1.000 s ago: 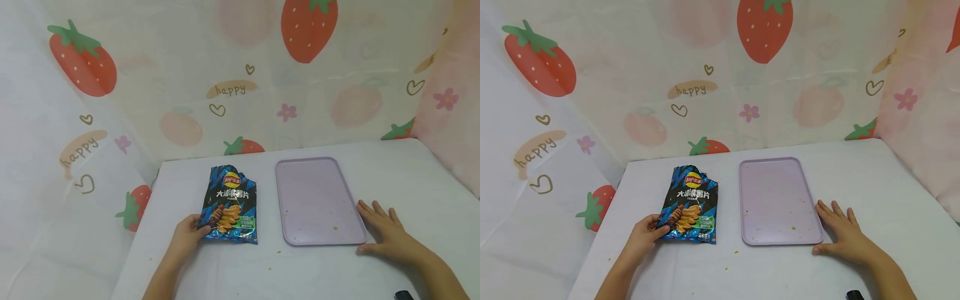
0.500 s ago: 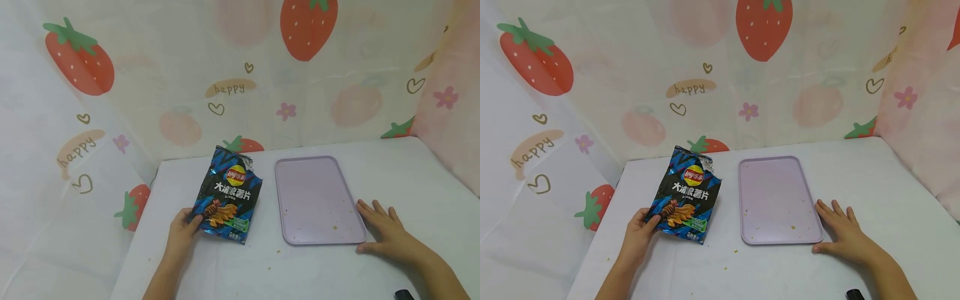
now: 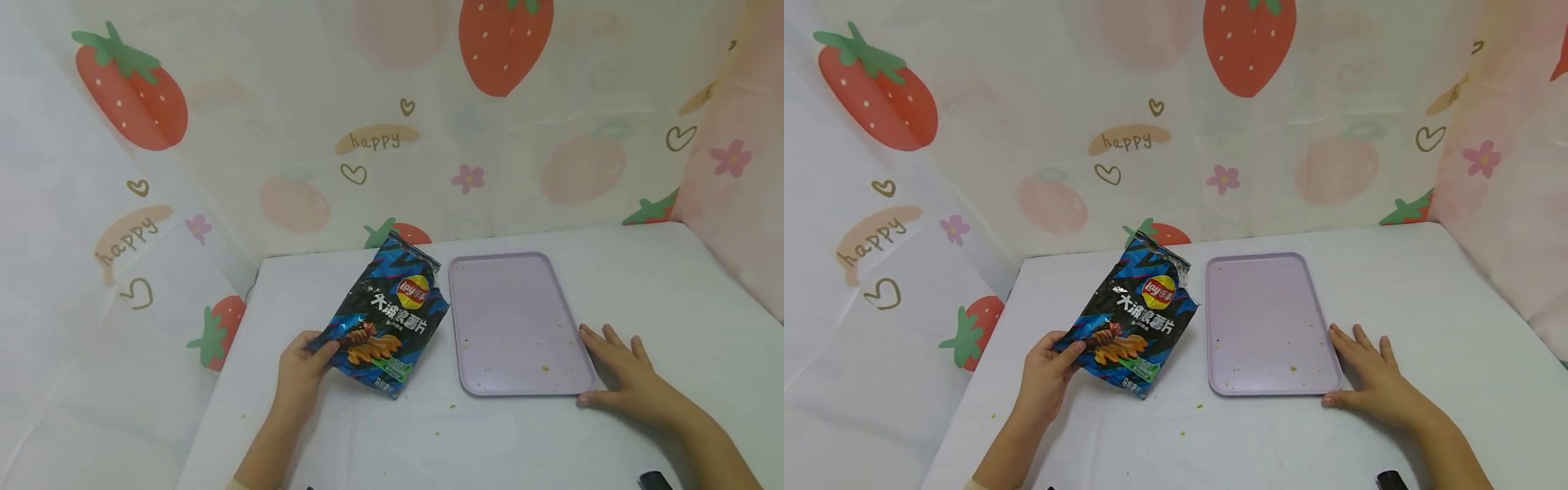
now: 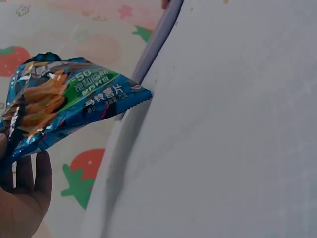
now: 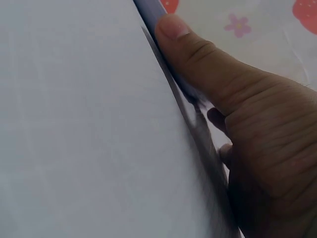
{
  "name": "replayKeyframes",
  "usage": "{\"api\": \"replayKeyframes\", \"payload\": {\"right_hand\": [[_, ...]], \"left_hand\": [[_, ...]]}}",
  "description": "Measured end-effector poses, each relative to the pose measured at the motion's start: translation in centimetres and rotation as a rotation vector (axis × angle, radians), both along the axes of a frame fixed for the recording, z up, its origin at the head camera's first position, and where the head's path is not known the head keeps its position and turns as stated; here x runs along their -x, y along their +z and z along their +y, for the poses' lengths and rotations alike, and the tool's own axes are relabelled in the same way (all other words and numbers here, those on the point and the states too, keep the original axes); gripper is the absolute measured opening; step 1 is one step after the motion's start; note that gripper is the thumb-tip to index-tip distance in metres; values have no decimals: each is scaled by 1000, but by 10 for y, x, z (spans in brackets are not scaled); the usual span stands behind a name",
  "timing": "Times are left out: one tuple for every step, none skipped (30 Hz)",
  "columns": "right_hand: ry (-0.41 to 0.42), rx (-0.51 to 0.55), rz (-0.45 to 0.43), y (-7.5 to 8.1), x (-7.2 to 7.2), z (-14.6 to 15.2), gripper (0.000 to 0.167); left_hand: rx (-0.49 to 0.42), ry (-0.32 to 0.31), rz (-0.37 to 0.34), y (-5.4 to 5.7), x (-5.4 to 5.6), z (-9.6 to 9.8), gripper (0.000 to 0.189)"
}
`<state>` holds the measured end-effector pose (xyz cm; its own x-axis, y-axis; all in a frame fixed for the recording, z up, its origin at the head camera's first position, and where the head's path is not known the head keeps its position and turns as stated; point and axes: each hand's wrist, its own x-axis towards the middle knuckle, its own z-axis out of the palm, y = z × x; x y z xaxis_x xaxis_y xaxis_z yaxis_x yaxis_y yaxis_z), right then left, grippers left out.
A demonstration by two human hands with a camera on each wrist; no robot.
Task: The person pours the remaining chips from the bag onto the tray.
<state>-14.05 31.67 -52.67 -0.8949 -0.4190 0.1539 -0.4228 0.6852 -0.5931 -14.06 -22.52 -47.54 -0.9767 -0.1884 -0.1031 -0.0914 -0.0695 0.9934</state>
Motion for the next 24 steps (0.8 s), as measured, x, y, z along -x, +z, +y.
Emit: {"api": "replayKeyframes", "payload": {"right_hand": [[1, 0, -4, 0, 0, 0, 112], [1, 2, -9, 1, 0, -1, 112], [1, 4, -14, 1, 0, -1, 112], [1, 1, -22, 2, -1, -2, 112], [-1, 1, -28, 2, -1, -3, 112], [0, -2, -33, 3, 0, -3, 112], [-5, 1, -41, 3, 0, -4, 112], [-4, 1, -44, 3, 0, -4, 112], [-4, 1, -45, 3, 0, -4, 112], [-3, -1, -47, 3, 0, -4, 112], [-4, 0, -47, 3, 0, -4, 112], [-5, -3, -50, 3, 0, -4, 112], [-8, -4, -51, 2, 0, -4, 112], [-9, -7, -51, 2, 0, -4, 112], [-12, -9, -50, 1, 0, -4, 113], [-14, -11, -49, 1, 1, -4, 113], [-15, -11, -46, 0, 1, -4, 113], [-14, -12, -40, -1, 1, -4, 112], [-14, -10, -33, -1, 1, -4, 112], [-13, -9, -26, -2, 1, -5, 112], [-13, -8, -20, -3, 0, -5, 111], [-12, -8, -18, -3, 0, -4, 111], [-13, -8, -17, -4, -1, -4, 110], [-14, -9, -17, -5, -1, -4, 110]], "left_hand": [[5, 0, -6, 1, 1, 2, 25], [10, -2, -9, 3, 1, 3, 26], [19, -6, -12, 5, 2, 5, 27], [23, -12, -13, 8, 3, 7, 29], [24, -19, -10, 11, 4, 9, 31], [24, -27, -6, 15, 6, 11, 32], [24, -37, 0, 18, 8, 14, 33], [24, -46, 7, 23, 10, 16, 35], [22, -56, 16, 27, 12, 19, 36], [14, -66, 22, 31, 15, 21, 36], [10, -75, 27, 35, 17, 24, 37], [-1, -83, 30, 40, 20, 27, 38], [-15, -89, 32, 43, 23, 31, 38], [-35, -91, 35, 47, 26, 34, 37], [-59, -92, 38, 50, 29, 37, 37], [-83, -90, 38, 53, 32, 40, 36], [-103, -90, 42, 56, 35, 43, 35], [-121, -89, 44, 58, 39, 46, 33], [-130, -92, 44, 62, 42, 49, 33], [-138, -96, 48, 66, 46, 51, 32], [-145, -101, 55, 72, 49, 54, 32], [-154, -103, 72, 79, 53, 56, 31], [-168, -105, 100, 88, 57, 58, 31], [-179, -108, 140, 97, 61, 61, 31]]}}
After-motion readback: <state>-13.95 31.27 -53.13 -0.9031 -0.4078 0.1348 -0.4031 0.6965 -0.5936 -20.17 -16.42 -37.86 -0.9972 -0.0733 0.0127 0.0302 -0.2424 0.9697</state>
